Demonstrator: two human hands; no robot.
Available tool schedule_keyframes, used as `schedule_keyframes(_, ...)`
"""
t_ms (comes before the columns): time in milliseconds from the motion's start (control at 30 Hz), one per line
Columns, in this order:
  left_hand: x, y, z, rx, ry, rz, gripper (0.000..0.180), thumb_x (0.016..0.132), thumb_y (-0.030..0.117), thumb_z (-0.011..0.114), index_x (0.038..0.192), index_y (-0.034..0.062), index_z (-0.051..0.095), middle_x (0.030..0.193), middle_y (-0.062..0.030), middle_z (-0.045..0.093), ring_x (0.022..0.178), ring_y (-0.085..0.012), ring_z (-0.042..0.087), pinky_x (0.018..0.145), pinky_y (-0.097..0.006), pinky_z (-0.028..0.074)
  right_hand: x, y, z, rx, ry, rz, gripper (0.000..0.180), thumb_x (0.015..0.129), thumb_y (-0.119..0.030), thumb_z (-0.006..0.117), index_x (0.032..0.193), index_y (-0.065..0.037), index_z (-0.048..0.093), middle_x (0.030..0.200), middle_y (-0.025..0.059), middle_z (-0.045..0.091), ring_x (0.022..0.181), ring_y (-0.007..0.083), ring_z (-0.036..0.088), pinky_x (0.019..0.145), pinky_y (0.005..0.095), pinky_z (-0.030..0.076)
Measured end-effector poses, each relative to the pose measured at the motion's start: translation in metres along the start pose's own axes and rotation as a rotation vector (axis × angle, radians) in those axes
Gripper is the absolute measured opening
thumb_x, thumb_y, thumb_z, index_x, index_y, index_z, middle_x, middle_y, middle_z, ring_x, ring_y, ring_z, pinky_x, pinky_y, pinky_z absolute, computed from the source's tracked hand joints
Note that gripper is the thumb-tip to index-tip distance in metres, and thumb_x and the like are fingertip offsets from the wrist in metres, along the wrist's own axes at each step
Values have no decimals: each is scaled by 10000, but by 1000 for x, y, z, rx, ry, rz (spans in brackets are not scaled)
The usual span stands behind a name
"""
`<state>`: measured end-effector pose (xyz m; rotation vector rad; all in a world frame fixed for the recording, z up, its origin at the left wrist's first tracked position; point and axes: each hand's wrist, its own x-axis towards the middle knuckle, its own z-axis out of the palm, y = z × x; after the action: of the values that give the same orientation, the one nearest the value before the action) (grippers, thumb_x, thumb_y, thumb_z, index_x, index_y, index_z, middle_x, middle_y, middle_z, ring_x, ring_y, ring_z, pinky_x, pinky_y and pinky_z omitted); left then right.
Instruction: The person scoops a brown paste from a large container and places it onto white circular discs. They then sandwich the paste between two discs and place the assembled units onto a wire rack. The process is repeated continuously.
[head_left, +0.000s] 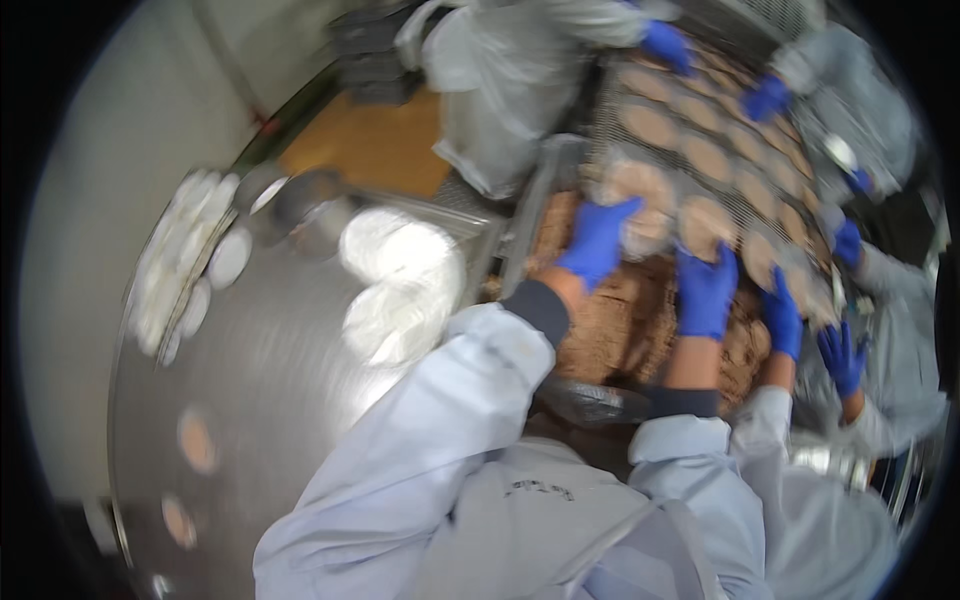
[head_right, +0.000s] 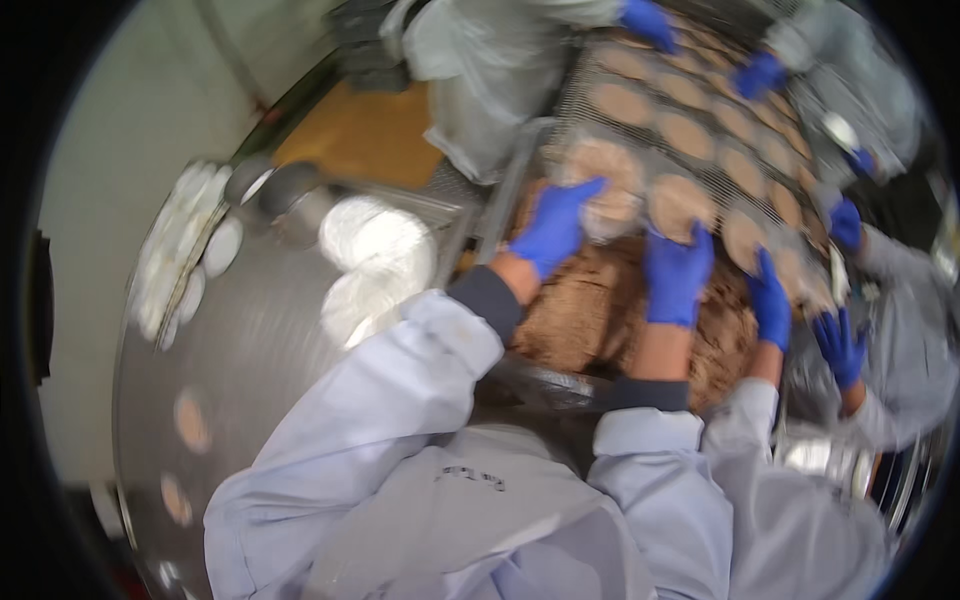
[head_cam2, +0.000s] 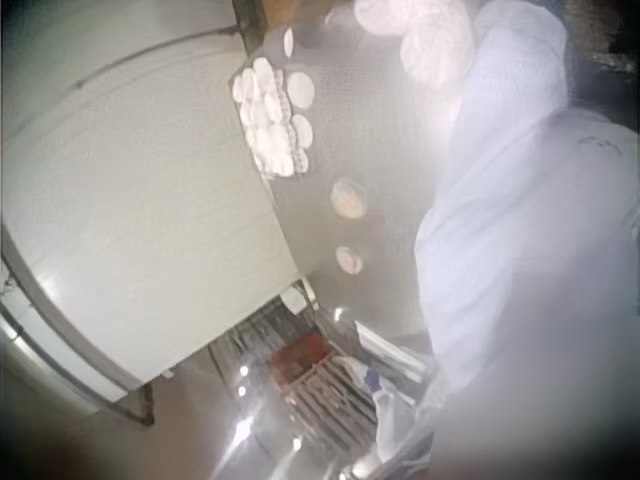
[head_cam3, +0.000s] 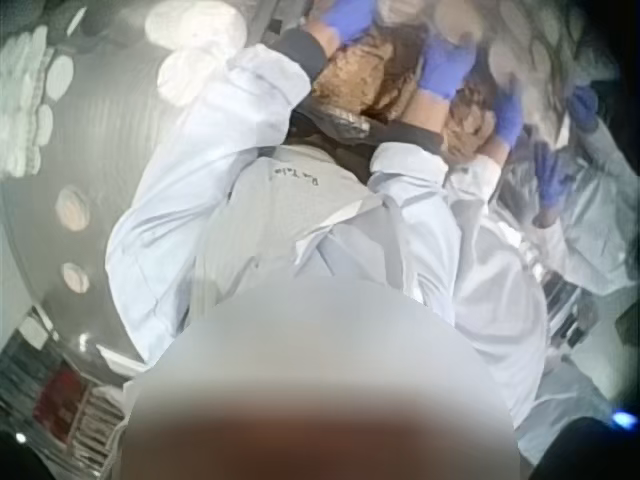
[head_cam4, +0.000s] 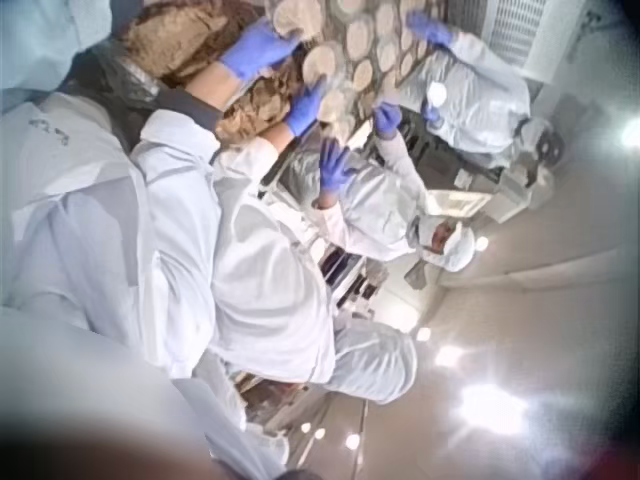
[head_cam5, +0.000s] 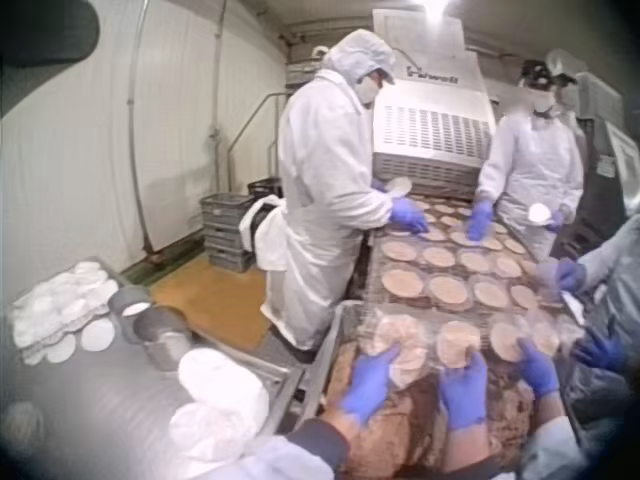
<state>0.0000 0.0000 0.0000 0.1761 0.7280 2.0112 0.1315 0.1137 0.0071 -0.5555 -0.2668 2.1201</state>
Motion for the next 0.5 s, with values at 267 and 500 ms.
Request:
schedule_keyframes(267, -149, 193, -134, 298, 404, 398, 362, 731, 52, 631, 1061, -58, 529, 958, -126, 599, 836, -206, 603, 788, -298, 489, 93, 51, -29, 27, -54, 19, 373, 866, -71, 415, 1209, 71, 382, 1225, 185, 448, 1142, 297, 425, 983, 423, 344)
schedule_keyframes(500, -298, 279, -284, 1798, 1284, 686, 429, 803, 67, 497, 1215, -22, 422, 1112, -168, 552, 979, -233, 562, 832, -312, 440, 99, 105, -1, -153, 13, 25, 361, 876, -93, 423, 1199, 65, 395, 1215, 167, 462, 1130, 297, 437, 987, 413, 335)
